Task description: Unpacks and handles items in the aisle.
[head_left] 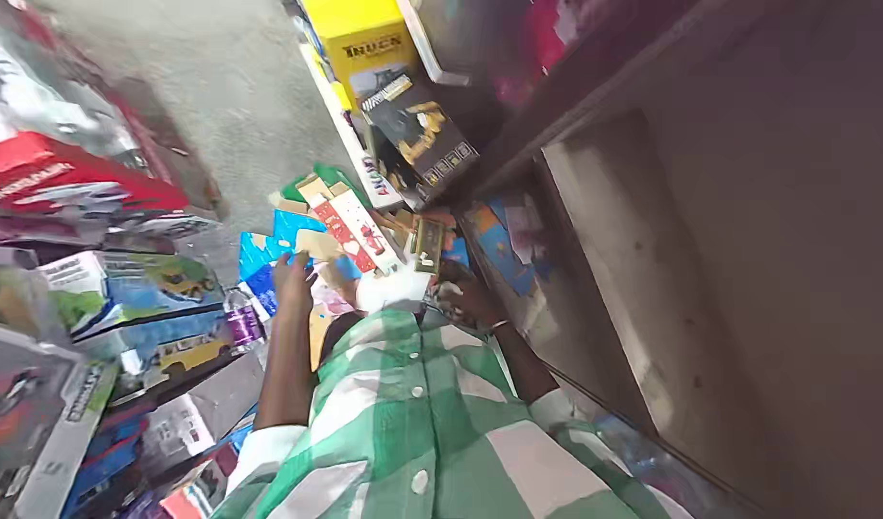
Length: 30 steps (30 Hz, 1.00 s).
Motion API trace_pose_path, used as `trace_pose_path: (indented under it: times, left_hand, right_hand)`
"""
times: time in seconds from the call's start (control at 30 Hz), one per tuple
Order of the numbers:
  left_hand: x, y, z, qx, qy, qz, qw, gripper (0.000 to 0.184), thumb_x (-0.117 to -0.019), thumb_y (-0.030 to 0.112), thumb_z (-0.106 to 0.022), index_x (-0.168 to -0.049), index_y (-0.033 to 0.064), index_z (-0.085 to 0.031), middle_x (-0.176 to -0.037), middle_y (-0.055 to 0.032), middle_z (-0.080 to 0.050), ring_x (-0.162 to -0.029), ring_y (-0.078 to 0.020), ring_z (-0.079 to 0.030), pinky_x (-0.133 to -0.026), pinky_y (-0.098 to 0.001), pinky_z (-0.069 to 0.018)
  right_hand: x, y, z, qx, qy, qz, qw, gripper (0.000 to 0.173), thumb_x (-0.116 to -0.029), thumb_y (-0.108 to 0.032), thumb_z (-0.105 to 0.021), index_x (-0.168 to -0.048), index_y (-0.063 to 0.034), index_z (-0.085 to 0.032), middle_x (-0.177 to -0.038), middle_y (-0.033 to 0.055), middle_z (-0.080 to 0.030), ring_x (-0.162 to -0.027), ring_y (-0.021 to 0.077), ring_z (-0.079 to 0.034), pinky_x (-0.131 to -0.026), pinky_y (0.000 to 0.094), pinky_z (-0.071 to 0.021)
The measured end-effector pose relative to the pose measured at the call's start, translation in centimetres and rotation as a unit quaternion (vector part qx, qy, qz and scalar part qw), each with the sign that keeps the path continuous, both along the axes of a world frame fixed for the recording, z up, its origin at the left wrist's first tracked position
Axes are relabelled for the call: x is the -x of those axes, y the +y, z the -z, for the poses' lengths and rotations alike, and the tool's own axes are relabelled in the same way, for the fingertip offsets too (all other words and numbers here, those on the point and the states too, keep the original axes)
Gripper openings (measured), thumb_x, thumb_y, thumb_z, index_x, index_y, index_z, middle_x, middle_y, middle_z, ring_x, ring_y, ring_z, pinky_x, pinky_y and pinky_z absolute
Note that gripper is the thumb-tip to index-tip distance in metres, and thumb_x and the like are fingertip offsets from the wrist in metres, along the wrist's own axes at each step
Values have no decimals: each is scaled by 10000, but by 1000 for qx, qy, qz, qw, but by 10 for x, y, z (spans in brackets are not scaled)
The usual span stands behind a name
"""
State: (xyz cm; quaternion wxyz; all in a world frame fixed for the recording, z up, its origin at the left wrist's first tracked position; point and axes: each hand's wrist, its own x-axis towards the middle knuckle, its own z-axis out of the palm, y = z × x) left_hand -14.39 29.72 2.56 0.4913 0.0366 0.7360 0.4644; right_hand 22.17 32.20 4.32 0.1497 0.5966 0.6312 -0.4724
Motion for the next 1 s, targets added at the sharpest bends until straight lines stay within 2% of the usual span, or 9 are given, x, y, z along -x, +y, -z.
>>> trace_pose_path:
  times: [0.17, 0.27, 0.37, 0.43, 0.53, 0.63, 0.77, 0.83, 1.0]
  left_hand:
    - [-3, -45, -14, 35, 81, 52, 995, 540, -1022, 267, -568, -1482, 45, -392, -1341, -171, -582, -1072, -217, -646, -879, -422, -550]
    - [3, -66, -21, 26, 127, 91, 987, 551, -993, 279, -623, -1468, 69, -439, -1308, -141, -608, -1034, -185, -651, -855, -407, -560]
    - [8, -79, -42, 29, 165, 103, 980, 514, -1000, 290, -623, -1455, 124, -452, -1250, -51, -602, -979, -99, -641, -848, -345, -567]
    - [16, -89, -50, 35, 186, 109, 976, 519, -1012, 296, -597, -1480, 143, -431, -1295, -47, -602, -1020, -97, -648, -881, -345, -562]
    - [26, -112, -55, 39, 220, 133, 965, 528, -1038, 337, -563, -1514, 176, -400, -1327, -15, -610, -1054, -62, -653, -894, -300, -559]
    - [24, -117, -64, 46, 253, 152, 954, 553, -1048, 313, -550, -1534, 133, -356, -1361, -58, -599, -1090, -65, -649, -946, -297, -535]
    - [11, -105, -69, 54, 266, 221, 937, 549, -1039, 300, -548, -1497, 34, -405, -1298, -227, -621, -1074, -277, -671, -957, -505, -532]
    - [6, -90, -62, 54, 251, 249, 934, 514, -1048, 294, -566, -1479, 43, -438, -1276, -226, -641, -1061, -322, -677, -939, -552, -531]
    - [-9, -51, -49, 38, 219, 303, 927, 487, -1062, 276, -557, -1459, 10, -463, -1285, -230, -655, -1134, -376, -664, -980, -602, -501]
  right_hand:
    - [-56, -11, 38, -8, -14, 163, 987, 615, -1016, -491, -587, -1465, -73, -549, -1460, 220, -560, -1360, 375, -529, -1134, 579, -405]
    - [-82, -7, 69, -19, -112, 185, 976, 618, -943, -511, -682, -1332, -32, -638, -1348, 277, -601, -1216, 429, -606, -1026, 618, -483]
    - [-110, 6, 96, -101, -191, 140, 966, 485, -927, -452, -709, -1290, -131, -686, -1404, 274, -565, -1146, 470, -629, -933, 664, -523]
    - [-108, 18, 72, -133, -200, 102, 965, 443, -980, -370, -676, -1291, -55, -662, -1372, 313, -568, -1118, 511, -629, -896, 674, -525]
    - [-77, 51, -5, -37, -229, 83, 969, 477, -1043, -240, -579, -1420, 43, -507, -1432, 330, -513, -1259, 498, -566, -991, 625, -500]
    - [-74, 70, 5, -35, -245, 100, 964, 520, -1041, -256, -563, -1427, 82, -484, -1405, 343, -534, -1271, 495, -561, -1012, 626, -482]
    - [-73, 74, -35, 7, -220, 72, 973, 473, -1069, -215, -517, -1445, 70, -477, -1492, 279, -491, -1401, 418, -471, -1140, 575, -392]
    - [-90, 57, -4, -177, -193, 126, 957, 424, -1011, -263, -607, -1277, 66, -627, -1245, 316, -643, -1170, 483, -617, -990, 670, -472]
    - [-80, 55, -100, -140, -250, 88, 954, 410, -1013, -333, -601, -1182, 29, -693, -1133, 295, -685, -1099, 471, -647, -943, 687, -476]
